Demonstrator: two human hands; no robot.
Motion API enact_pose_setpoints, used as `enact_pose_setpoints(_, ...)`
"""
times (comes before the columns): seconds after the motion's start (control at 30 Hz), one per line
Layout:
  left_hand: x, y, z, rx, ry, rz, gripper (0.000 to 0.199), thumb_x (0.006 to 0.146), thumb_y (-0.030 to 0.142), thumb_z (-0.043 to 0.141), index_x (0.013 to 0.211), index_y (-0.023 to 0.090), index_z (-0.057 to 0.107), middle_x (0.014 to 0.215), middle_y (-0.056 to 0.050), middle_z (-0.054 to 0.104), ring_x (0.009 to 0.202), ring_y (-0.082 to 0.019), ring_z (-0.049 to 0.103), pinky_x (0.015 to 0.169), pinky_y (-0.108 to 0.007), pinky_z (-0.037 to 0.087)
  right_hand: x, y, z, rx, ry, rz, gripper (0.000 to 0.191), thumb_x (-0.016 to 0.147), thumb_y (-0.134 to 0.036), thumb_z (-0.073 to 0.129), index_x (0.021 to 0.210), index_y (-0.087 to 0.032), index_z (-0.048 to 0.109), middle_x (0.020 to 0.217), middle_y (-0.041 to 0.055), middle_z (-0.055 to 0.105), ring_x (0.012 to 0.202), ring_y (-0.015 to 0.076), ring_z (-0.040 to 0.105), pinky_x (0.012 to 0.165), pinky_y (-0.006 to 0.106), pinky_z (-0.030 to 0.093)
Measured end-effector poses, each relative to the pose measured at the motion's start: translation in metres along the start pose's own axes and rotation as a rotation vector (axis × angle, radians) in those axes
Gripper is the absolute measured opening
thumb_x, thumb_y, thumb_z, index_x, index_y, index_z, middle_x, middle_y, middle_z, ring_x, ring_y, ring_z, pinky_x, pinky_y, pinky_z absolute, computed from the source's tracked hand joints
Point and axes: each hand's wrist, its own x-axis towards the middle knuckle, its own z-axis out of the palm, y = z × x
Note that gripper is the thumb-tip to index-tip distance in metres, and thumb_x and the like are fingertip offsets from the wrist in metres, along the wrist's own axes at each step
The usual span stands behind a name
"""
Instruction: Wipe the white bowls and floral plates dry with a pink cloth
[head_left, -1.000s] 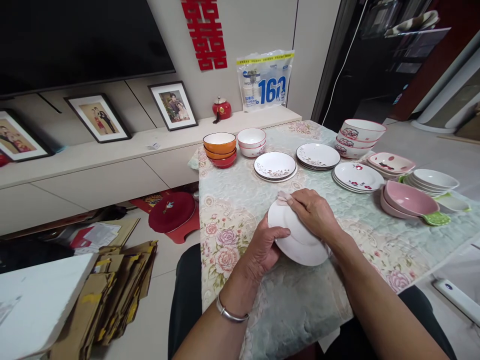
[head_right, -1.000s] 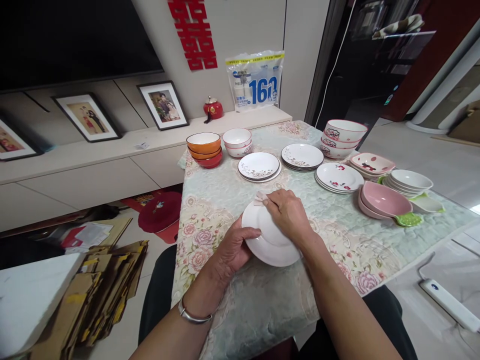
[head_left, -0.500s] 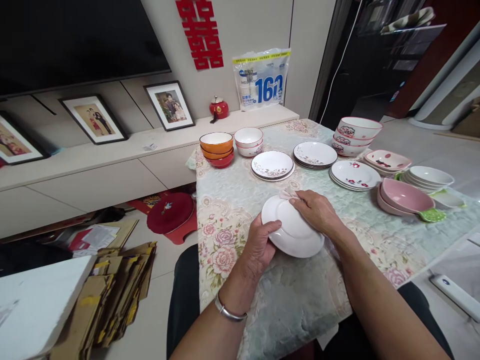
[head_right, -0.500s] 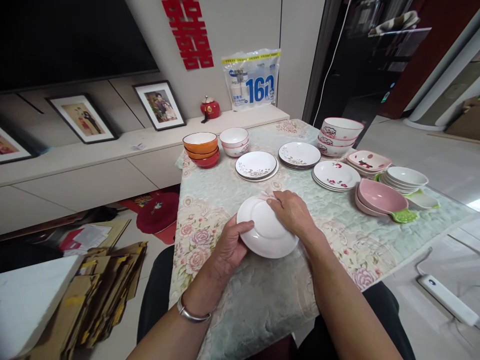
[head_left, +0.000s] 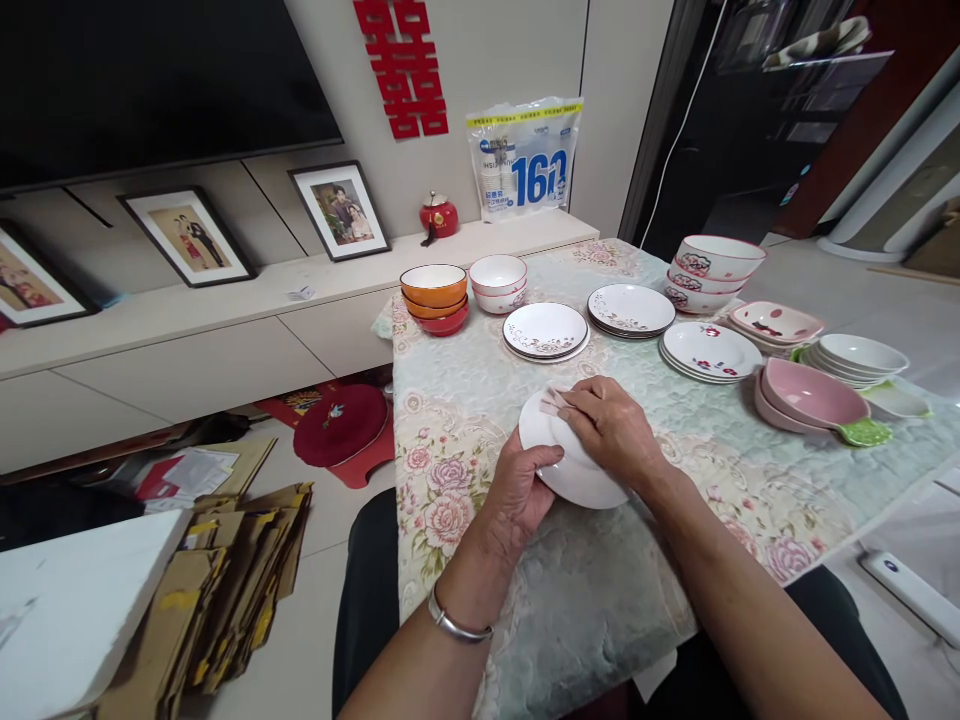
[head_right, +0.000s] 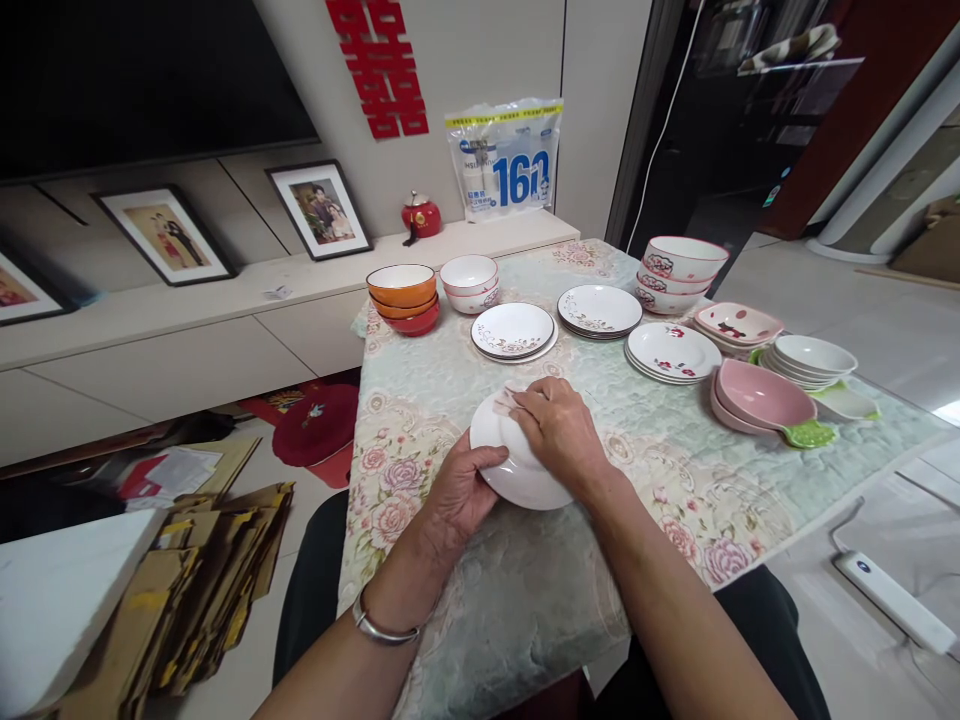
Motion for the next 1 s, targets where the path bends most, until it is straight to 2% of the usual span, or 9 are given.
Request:
enact_pose_setpoints(0.13, 0.0, 0.0, -0.001, -0.005, -0.011, -0.004, 0.072, 0.054, 0.003, 0.069, 0.124, 0.017, 0.059, 0.092, -0.005, 0.074, 0.082, -0.024, 0.067, 0.084, -0.038, 0.049, 0.0, -0.005, 0.002, 0.095, 0.001, -0.057, 0.02, 0.092, -0.024, 0.053, 0.103, -0.02, 0.07, 0.103, 0.0078, 0.063, 0.098, 0.0208, 0.057, 0.084, 0.032, 0.046)
enact_pose_setpoints(0.23, -0.001, 0.0, 0.0, -0.016, -0.027, -0.004, 0.075, 0.055, 0.004, 0.068, 0.127, 0.018, 0.057, 0.097, -0.006, 0.074, 0.09, -0.026, 0.066, 0.086, -0.039, 0.048, 0.002, -0.001, 0.001, 0.009, 0.008, 0.056, 0.017, 0.09, -0.025, 0.054, 0.093, -0.018, 0.069, 0.094, 0.0084, 0.063, 0.095, 0.0228, 0.056, 0.082, 0.033, 0.045)
enact_pose_setpoints(0.37, -0.001, 0.0, 0.0, -0.04, -0.05, -0.022, 0.077, 0.055, 0.004, 0.066, 0.13, 0.019, 0.055, 0.102, -0.007, 0.073, 0.098, -0.028, 0.064, 0.089, -0.04, 0.047, 0.003, 0.003, -0.007, -0.129, -0.073, 0.183, 0.018, 0.09, -0.027, 0.052, 0.087, -0.017, 0.067, 0.086, 0.0084, 0.061, 0.089, 0.0234, 0.056, 0.075, 0.032, 0.042)
enact_pose_setpoints(0.53, -0.001, 0.001, 0.001, -0.035, -0.021, -0.039, 0.076, 0.055, 0.004, 0.066, 0.129, 0.017, 0.056, 0.099, -0.007, 0.074, 0.099, -0.029, 0.065, 0.09, -0.04, 0.046, 0.003, -0.007, -0.013, -0.044, -0.15, 0.123, 0.015, 0.089, -0.028, 0.053, 0.084, -0.019, 0.064, 0.084, 0.0051, 0.06, 0.08, 0.0184, 0.057, 0.07, 0.028, 0.039)
enact_pose_setpoints(0.67, -0.001, 0.001, 0.002, -0.03, -0.02, -0.035, 0.076, 0.054, 0.005, 0.066, 0.128, 0.018, 0.057, 0.098, -0.006, 0.073, 0.098, -0.029, 0.065, 0.09, -0.04, 0.046, 0.003, -0.011, -0.005, 0.071, -0.115, 0.041, 0.013, 0.088, -0.027, 0.055, 0.087, -0.019, 0.065, 0.088, 0.0048, 0.062, 0.086, 0.0182, 0.058, 0.074, 0.027, 0.041)
enact_pose_setpoints(0.73, -0.001, 0.001, 0.002, -0.031, -0.023, -0.034, 0.076, 0.053, 0.005, 0.066, 0.128, 0.018, 0.057, 0.098, -0.006, 0.073, 0.099, -0.03, 0.065, 0.09, -0.041, 0.046, 0.004, -0.008, -0.004, 0.015, -0.092, 0.059, 0.014, 0.089, -0.026, 0.053, 0.088, -0.019, 0.066, 0.088, 0.0061, 0.063, 0.089, 0.0202, 0.057, 0.076, 0.028, 0.04)
enact_pose_setpoints(0.83, -0.001, 0.001, 0.002, -0.032, -0.024, -0.032, 0.076, 0.053, 0.005, 0.066, 0.127, 0.018, 0.057, 0.1, -0.007, 0.074, 0.1, -0.03, 0.064, 0.09, -0.04, 0.046, 0.005, -0.003, -0.008, -0.156, -0.081, 0.178, 0.017, 0.089, -0.027, 0.05, 0.088, -0.018, 0.065, 0.087, 0.0079, 0.063, 0.087, 0.0225, 0.056, 0.073, 0.03, 0.038)
enact_pose_setpoints(0.9, -0.001, 0.001, 0.002, -0.034, -0.027, -0.032, 0.074, 0.054, 0.006, 0.066, 0.127, 0.018, 0.058, 0.103, -0.007, 0.073, 0.1, -0.029, 0.064, 0.09, -0.04, 0.046, 0.005, -0.002, -0.013, -0.233, -0.105, 0.23, 0.017, 0.089, -0.026, 0.049, 0.086, -0.018, 0.064, 0.084, 0.008, 0.062, 0.082, 0.0223, 0.056, 0.069, 0.03, 0.035)
enact_pose_setpoints(1.0, -0.001, 0.001, 0.002, -0.029, -0.022, -0.038, 0.072, 0.055, 0.006, 0.066, 0.126, 0.018, 0.058, 0.103, -0.007, 0.073, 0.099, -0.029, 0.064, 0.089, -0.04, 0.046, 0.004, -0.01, -0.017, -0.235, -0.162, 0.225, 0.015, 0.087, -0.023, 0.049, 0.082, -0.018, 0.061, 0.08, 0.0062, 0.061, 0.074, 0.0191, 0.055, 0.064, 0.028, 0.033)
